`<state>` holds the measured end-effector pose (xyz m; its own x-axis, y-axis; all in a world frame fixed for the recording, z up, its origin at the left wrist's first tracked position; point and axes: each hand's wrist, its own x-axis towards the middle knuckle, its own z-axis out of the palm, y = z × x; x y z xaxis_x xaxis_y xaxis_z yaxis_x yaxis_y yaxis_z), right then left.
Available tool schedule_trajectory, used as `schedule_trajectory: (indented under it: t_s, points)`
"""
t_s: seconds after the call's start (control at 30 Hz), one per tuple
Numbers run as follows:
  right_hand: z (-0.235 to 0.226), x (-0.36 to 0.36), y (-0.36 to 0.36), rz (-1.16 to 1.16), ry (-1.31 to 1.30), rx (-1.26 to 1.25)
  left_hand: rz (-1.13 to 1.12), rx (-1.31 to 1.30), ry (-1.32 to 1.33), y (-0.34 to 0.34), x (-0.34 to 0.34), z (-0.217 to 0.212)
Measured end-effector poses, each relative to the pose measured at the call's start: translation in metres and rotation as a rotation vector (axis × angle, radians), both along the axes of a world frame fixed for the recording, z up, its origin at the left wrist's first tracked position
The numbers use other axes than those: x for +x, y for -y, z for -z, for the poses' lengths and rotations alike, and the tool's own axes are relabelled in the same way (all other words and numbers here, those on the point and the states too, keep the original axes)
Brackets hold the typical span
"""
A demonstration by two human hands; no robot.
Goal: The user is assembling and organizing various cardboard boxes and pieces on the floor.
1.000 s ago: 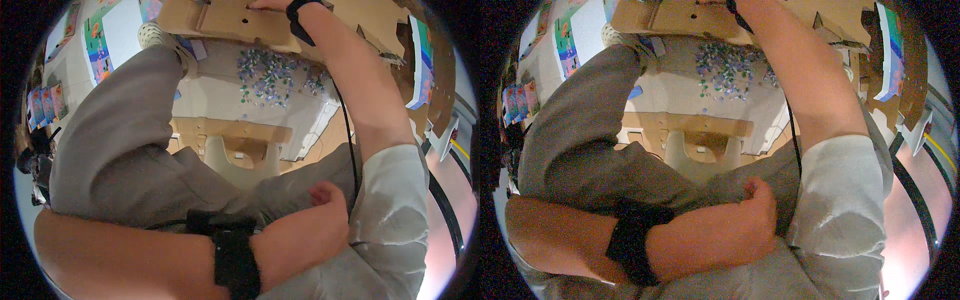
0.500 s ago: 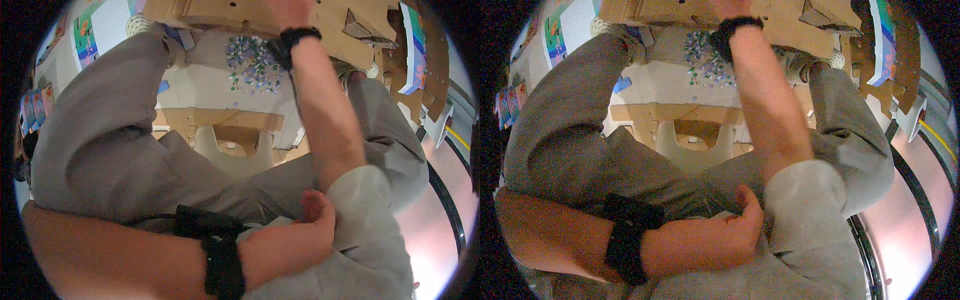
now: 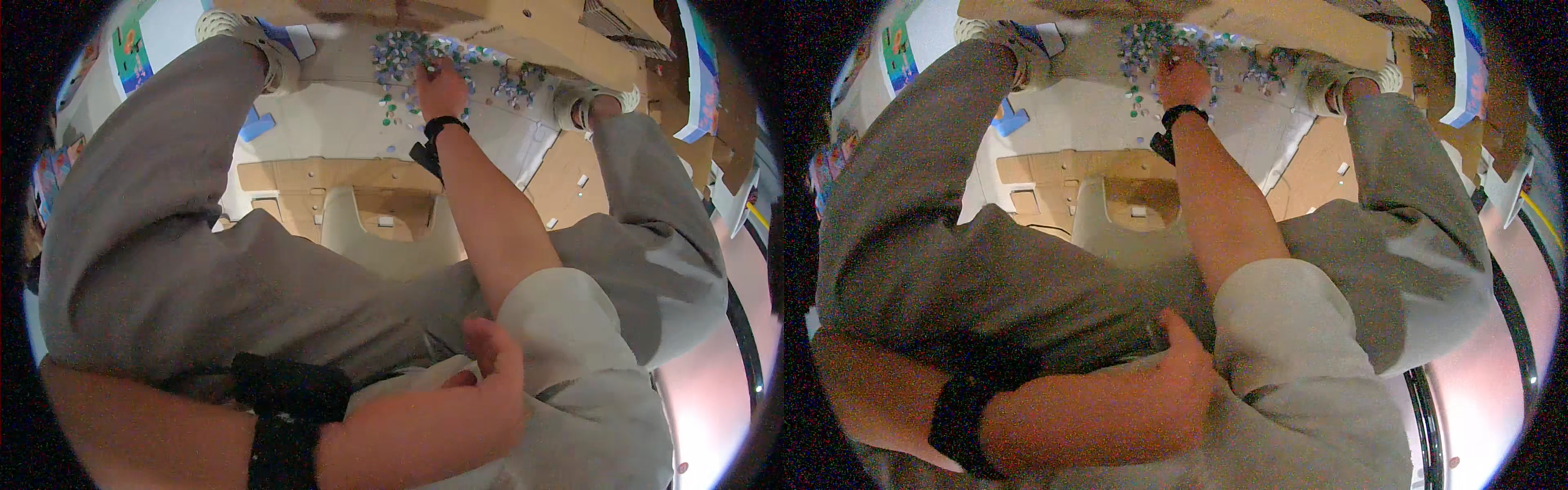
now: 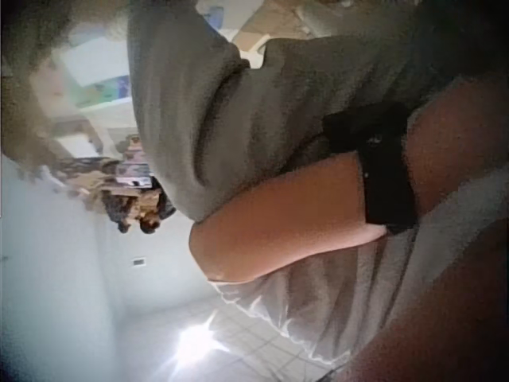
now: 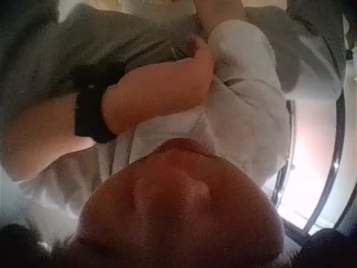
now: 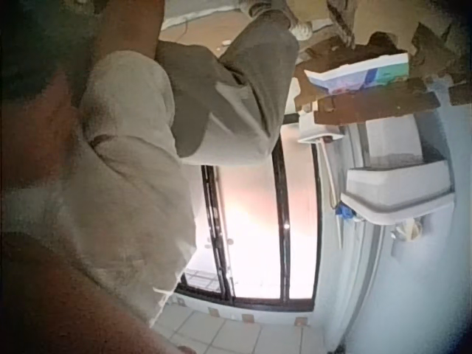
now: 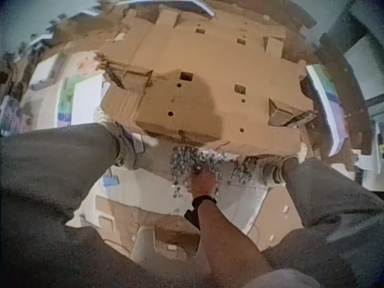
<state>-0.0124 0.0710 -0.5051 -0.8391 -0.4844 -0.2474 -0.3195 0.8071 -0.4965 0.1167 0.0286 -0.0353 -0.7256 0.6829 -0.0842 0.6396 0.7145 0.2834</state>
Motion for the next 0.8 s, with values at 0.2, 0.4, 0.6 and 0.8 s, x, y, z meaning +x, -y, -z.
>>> schedule_trajectory:
  t_s: [0.2, 0.4, 0.6, 0.8]
  points:
    - [0.012, -0.002, 0.010, -0.077, -0.114, 0.104, 0.039, -0.001, 0.149, 0.021, -0.016, -0.012]
    - [0.029, 0.003, 0.007, 0.029, 0.035, 0.066, -0.085, -0.094, 0.024, 0.013, -0.026, -0.003]
    - [0.028, 0.009, 0.010, 0.035, 0.012, 0.140, -0.142, 0.001, 0.069, 0.017, -0.038, 0.001]
    - [0.027, 0.007, 0.009, 0.091, 0.043, 0.094, -0.060, -0.004, 0.172, 0.017, -0.045, -0.001]
